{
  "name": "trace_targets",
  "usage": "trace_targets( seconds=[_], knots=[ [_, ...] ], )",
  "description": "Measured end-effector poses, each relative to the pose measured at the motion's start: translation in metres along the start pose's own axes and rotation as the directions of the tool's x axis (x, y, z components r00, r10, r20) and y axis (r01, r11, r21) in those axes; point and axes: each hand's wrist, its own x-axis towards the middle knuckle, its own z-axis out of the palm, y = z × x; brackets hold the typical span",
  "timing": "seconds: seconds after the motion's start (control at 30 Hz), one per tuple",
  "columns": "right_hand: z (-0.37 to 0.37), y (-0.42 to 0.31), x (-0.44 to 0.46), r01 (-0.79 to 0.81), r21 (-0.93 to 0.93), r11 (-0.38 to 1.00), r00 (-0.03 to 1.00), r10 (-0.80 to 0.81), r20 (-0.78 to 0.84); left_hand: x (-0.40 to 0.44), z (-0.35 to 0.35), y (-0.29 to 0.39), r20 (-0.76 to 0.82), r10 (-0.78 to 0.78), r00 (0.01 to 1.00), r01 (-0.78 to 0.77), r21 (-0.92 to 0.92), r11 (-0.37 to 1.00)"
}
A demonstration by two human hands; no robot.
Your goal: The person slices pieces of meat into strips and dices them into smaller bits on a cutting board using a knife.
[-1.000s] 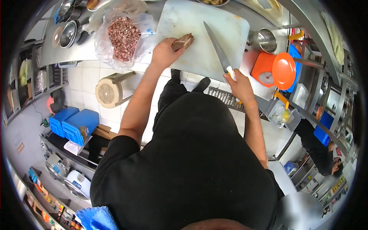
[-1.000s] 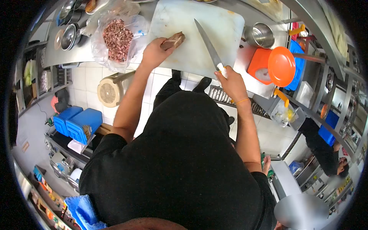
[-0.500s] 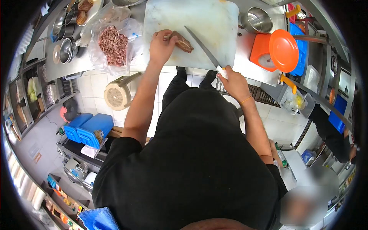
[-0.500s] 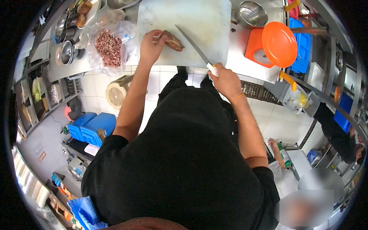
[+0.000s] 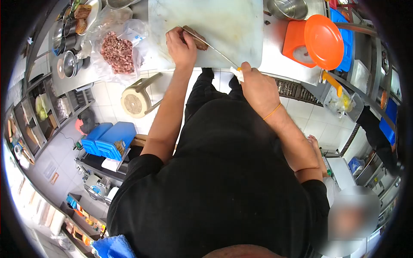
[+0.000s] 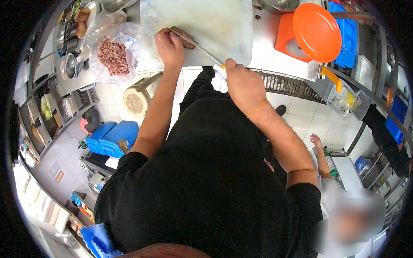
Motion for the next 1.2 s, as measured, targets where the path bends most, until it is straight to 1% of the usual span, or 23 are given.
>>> trace_targets(
  seconds=[0.13, 0.2, 0.3, 0.43, 0.5, 0.63, 0.73, 0.83, 0.93, 1.03, 1.13, 1.2],
  knots=[
    [-0.005, -0.006, -0.008, 0.012, -0.08, 0.997, 1.0, -0.012, 0.0, 0.0, 0.001, -0.005, 0.025, 0.024, 0.999, -0.024, 0.018, 1.0],
    [-0.007, -0.008, -0.008, 0.003, -0.064, 0.998, 1.0, -0.002, 0.013, 0.001, 0.0, -0.006, 0.044, 0.031, 0.999, -0.031, 0.006, 1.0],
    [-0.004, -0.012, -0.006, -0.028, -0.035, 0.999, 0.999, 0.029, 0.036, 0.0, 0.001, -0.004, 0.054, -0.016, 0.998, 0.018, -0.034, 0.999],
    [0.005, -0.014, 0.008, -0.048, 0.045, 0.998, 0.996, 0.045, 0.082, 0.0, 0.0, -0.007, 0.058, 0.026, 0.998, -0.027, 0.007, 1.0],
    [0.008, -0.018, 0.021, -0.037, 0.082, 0.996, 0.997, 0.031, 0.077, 0.001, 0.001, -0.007, 0.061, 0.032, 0.998, -0.032, 0.012, 0.999],
    [0.016, -0.02, 0.049, -0.019, 0.125, 0.992, 0.996, 0.008, 0.088, 0.0, 0.003, -0.007, 0.058, -0.005, 0.998, 0.005, -0.006, 1.0],
    [0.005, -0.021, 0.039, -0.046, 0.118, 0.992, 0.995, 0.035, 0.093, 0.0, 0.004, -0.01, 0.052, -0.002, 0.999, 0.001, 0.008, 1.0],
    [0.0, -0.018, 0.018, -0.085, 0.06, 0.995, 0.986, 0.075, 0.151, 0.0, 0.007, -0.011, 0.038, 0.032, 0.999, -0.032, 0.018, 0.999],
    [0.009, -0.016, 0.02, -0.091, 0.094, 0.991, 0.987, 0.077, 0.142, -0.003, 0.006, -0.011, 0.043, 0.036, 0.998, -0.037, 0.018, 0.999],
    [0.036, -0.012, 0.048, -0.038, 0.17, 0.985, 0.998, 0.027, 0.065, -0.002, 0.007, -0.012, 0.037, 0.032, 0.999, -0.033, 0.022, 0.999],
    [0.046, -0.008, 0.063, -0.015, 0.161, 0.987, 0.999, 0.007, 0.049, 0.001, 0.006, -0.013, 0.019, 0.055, 0.998, -0.055, 0.01, 0.998],
    [0.045, -0.001, 0.063, -0.013, 0.159, 0.987, 0.997, 0.001, 0.077, -0.001, 0.007, -0.012, 0.014, 0.081, 0.997, -0.081, 0.007, 0.997]
  ],
)
